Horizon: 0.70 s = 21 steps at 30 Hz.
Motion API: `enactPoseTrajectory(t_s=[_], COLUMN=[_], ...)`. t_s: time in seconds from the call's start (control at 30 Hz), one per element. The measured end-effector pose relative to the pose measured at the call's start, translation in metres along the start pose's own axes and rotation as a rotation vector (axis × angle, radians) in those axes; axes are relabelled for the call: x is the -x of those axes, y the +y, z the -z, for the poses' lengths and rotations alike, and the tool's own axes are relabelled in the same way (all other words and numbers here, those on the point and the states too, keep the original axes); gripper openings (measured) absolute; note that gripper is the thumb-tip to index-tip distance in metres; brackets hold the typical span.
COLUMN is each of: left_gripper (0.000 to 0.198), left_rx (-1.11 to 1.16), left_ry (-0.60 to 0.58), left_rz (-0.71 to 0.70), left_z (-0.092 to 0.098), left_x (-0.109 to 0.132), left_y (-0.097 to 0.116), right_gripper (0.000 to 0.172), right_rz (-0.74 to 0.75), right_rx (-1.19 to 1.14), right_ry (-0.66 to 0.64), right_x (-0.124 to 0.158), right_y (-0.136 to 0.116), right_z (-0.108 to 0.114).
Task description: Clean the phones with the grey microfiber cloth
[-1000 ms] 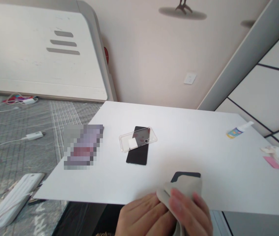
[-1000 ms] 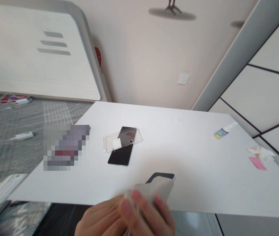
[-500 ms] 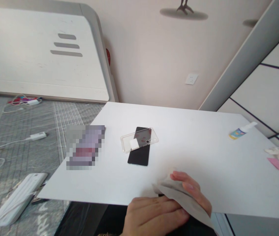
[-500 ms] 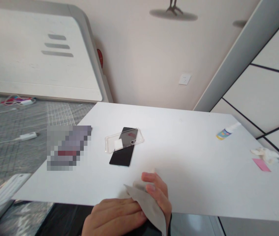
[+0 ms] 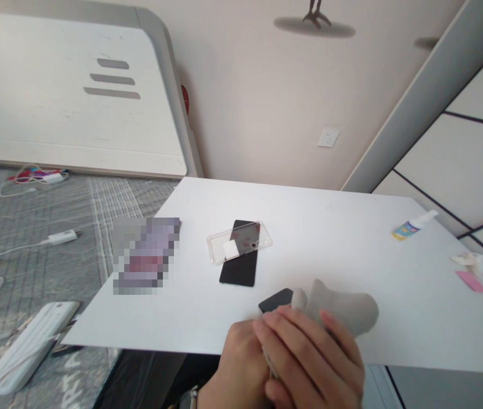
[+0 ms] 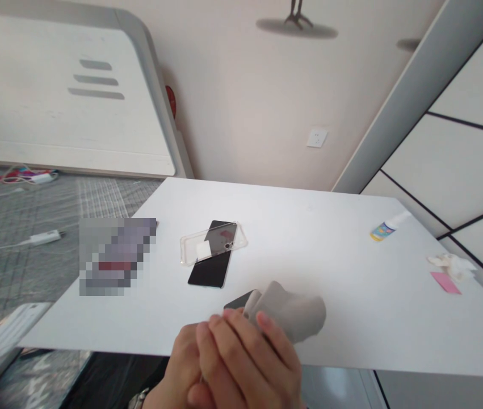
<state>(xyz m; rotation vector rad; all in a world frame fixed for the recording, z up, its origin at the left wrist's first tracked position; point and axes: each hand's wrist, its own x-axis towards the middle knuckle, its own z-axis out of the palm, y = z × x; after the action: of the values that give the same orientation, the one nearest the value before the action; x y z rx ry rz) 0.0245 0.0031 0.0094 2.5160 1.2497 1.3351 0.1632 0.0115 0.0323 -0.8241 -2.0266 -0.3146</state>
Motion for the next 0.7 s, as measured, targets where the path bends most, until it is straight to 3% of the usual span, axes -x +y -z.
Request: enactPoseTrajectory(t_s=[0.17,0.33,0.43,0.6,0.7], left_gripper=[0.028,0.049,0.037,0.016,0.042], left_rx=[0.258,0.179,0.3,0.499,0.42], left_ry=[0.019,0.142,0.104,-0.019,-0.034], left_rz=[0.072,0.111,0.099,0.148,0.155], left_z=[0.002,0.005,0.002,0.001,-0.001], left_x=[-0.009,-0.004,-0.002,-0.01,-0.007], left_y=[0.001,0.004,0.004,0.006,-0.001], right_gripper=[0.055,0.042,0.044,0.036,0.039], right_rz=[-0.116,0.09,0.052,-0.091,-0.278], right_rx=[-0.021,0.039,0.024,0.011,-0.11], right_ry=[-0.069,0.001,0.038,0.274,0.442], right_x=[-0.007,-0.012,-0.009,0.008,0.016], right_y=[0.016,0.006,0.009,0.018,0.024], right_z=[0.009,0.006,0.006,-0.003,-0.013])
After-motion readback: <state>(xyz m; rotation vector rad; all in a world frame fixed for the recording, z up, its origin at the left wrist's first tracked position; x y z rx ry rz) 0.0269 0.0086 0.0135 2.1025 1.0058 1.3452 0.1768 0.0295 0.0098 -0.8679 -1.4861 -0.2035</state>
